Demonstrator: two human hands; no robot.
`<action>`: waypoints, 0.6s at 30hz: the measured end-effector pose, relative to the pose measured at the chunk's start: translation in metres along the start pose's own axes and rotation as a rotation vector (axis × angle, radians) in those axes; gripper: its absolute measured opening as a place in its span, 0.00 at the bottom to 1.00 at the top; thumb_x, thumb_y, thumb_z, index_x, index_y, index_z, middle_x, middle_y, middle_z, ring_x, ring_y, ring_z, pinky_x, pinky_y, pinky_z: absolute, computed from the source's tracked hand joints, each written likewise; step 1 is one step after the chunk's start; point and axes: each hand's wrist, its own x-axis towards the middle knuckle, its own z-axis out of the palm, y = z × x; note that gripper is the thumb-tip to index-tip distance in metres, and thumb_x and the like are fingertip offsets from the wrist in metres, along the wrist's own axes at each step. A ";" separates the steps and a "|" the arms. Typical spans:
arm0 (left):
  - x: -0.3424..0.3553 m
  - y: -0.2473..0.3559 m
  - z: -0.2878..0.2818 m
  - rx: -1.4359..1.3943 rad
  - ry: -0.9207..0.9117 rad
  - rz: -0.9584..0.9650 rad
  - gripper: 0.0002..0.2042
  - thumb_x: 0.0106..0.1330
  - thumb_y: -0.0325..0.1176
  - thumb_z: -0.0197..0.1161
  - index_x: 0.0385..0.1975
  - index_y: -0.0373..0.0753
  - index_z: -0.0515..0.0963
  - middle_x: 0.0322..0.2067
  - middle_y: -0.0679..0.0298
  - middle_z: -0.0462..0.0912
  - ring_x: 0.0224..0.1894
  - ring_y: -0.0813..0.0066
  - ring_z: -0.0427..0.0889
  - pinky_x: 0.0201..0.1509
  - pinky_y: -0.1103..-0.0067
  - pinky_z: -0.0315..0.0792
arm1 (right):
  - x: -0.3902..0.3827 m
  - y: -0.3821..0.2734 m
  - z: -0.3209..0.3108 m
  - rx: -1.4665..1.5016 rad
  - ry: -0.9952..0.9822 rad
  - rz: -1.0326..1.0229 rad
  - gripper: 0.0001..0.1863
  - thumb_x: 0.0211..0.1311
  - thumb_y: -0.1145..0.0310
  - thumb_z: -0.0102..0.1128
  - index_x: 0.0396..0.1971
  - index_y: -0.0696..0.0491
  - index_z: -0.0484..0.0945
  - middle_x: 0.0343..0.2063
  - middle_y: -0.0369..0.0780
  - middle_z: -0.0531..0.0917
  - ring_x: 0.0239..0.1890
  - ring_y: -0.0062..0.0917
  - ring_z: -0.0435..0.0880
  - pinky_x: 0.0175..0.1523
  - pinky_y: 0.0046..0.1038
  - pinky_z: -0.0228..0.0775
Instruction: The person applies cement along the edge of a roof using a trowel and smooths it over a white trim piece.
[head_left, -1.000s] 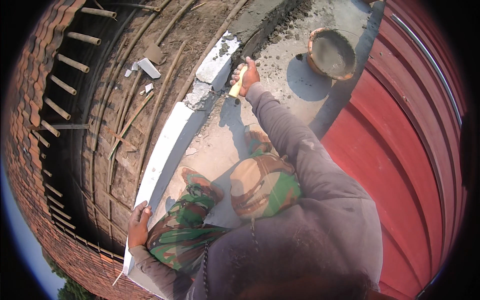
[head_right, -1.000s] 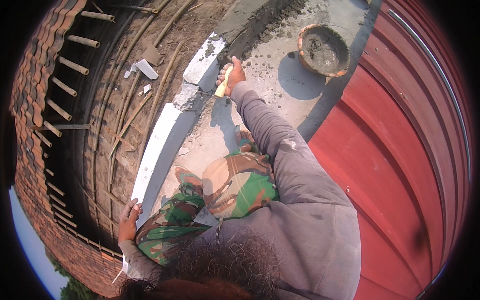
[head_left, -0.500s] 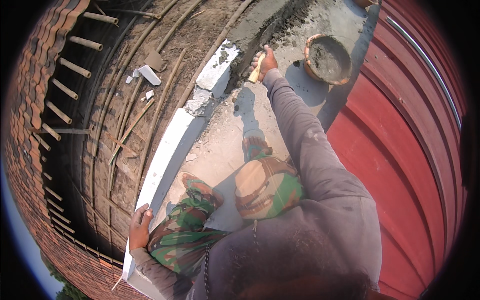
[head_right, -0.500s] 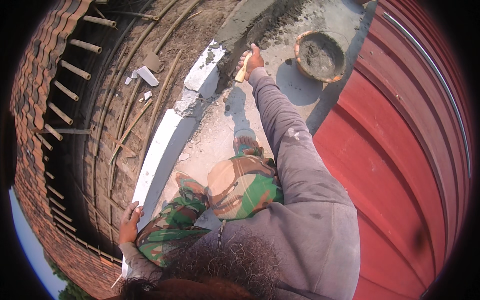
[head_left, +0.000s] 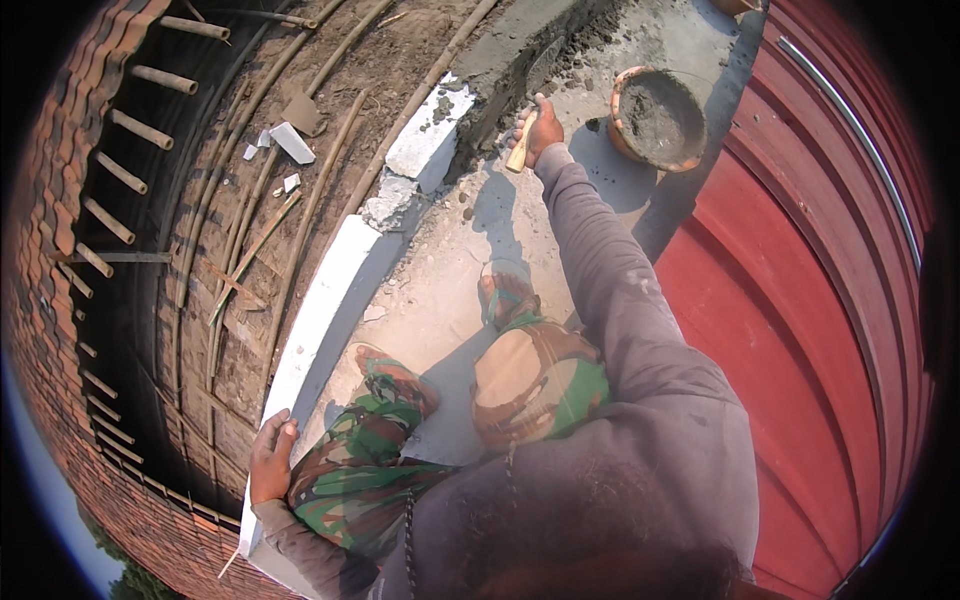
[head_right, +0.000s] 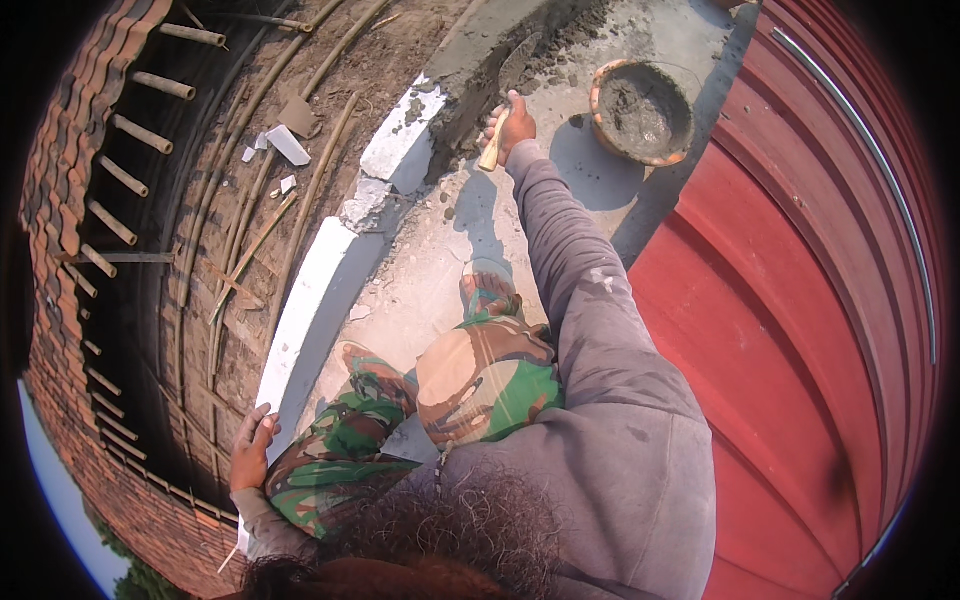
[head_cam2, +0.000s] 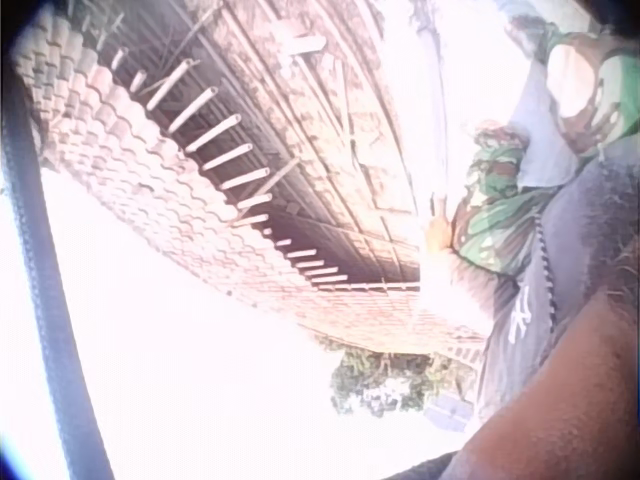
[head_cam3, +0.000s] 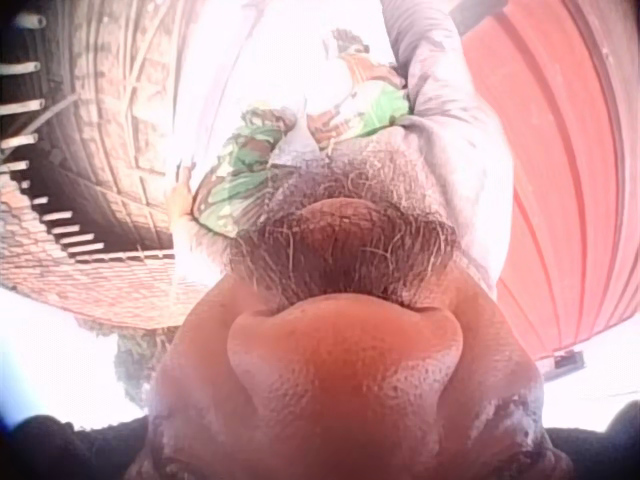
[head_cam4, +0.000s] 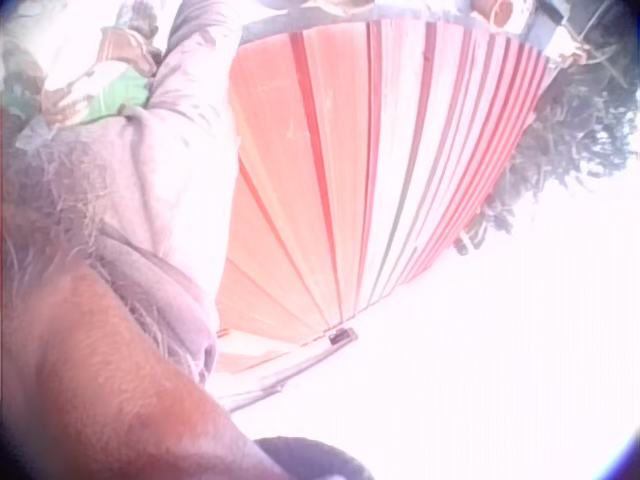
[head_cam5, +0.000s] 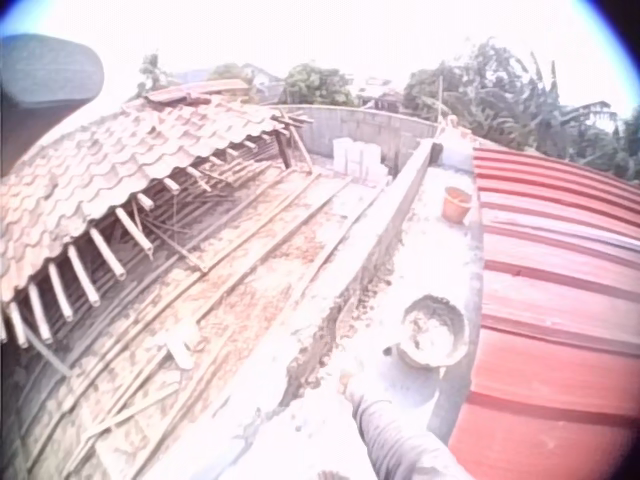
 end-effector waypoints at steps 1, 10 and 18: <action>0.003 -0.002 -0.001 -0.005 -0.003 -0.008 0.27 0.76 0.44 0.61 0.64 0.28 0.74 0.54 0.52 0.84 0.58 0.67 0.81 0.64 0.73 0.72 | 0.016 -0.019 0.004 0.023 -0.034 -0.001 0.24 0.70 0.40 0.51 0.28 0.46 0.70 0.18 0.33 0.70 0.17 0.23 0.69 0.25 0.33 0.67; 0.004 0.015 0.000 -0.002 -0.002 0.076 0.27 0.76 0.45 0.61 0.65 0.29 0.74 0.55 0.52 0.83 0.58 0.67 0.81 0.64 0.72 0.72 | -0.047 0.057 -0.019 -0.189 -0.015 0.195 0.23 0.71 0.43 0.50 0.33 0.51 0.72 0.21 0.36 0.72 0.18 0.27 0.73 0.25 0.37 0.71; -0.009 -0.005 -0.002 -0.073 0.037 0.107 0.27 0.75 0.45 0.63 0.64 0.30 0.74 0.54 0.53 0.83 0.58 0.67 0.80 0.66 0.72 0.70 | -0.167 -0.034 -0.094 -0.727 0.324 -0.207 0.18 0.72 0.55 0.61 0.44 0.57 0.74 0.28 0.41 0.80 0.22 0.29 0.83 0.23 0.35 0.75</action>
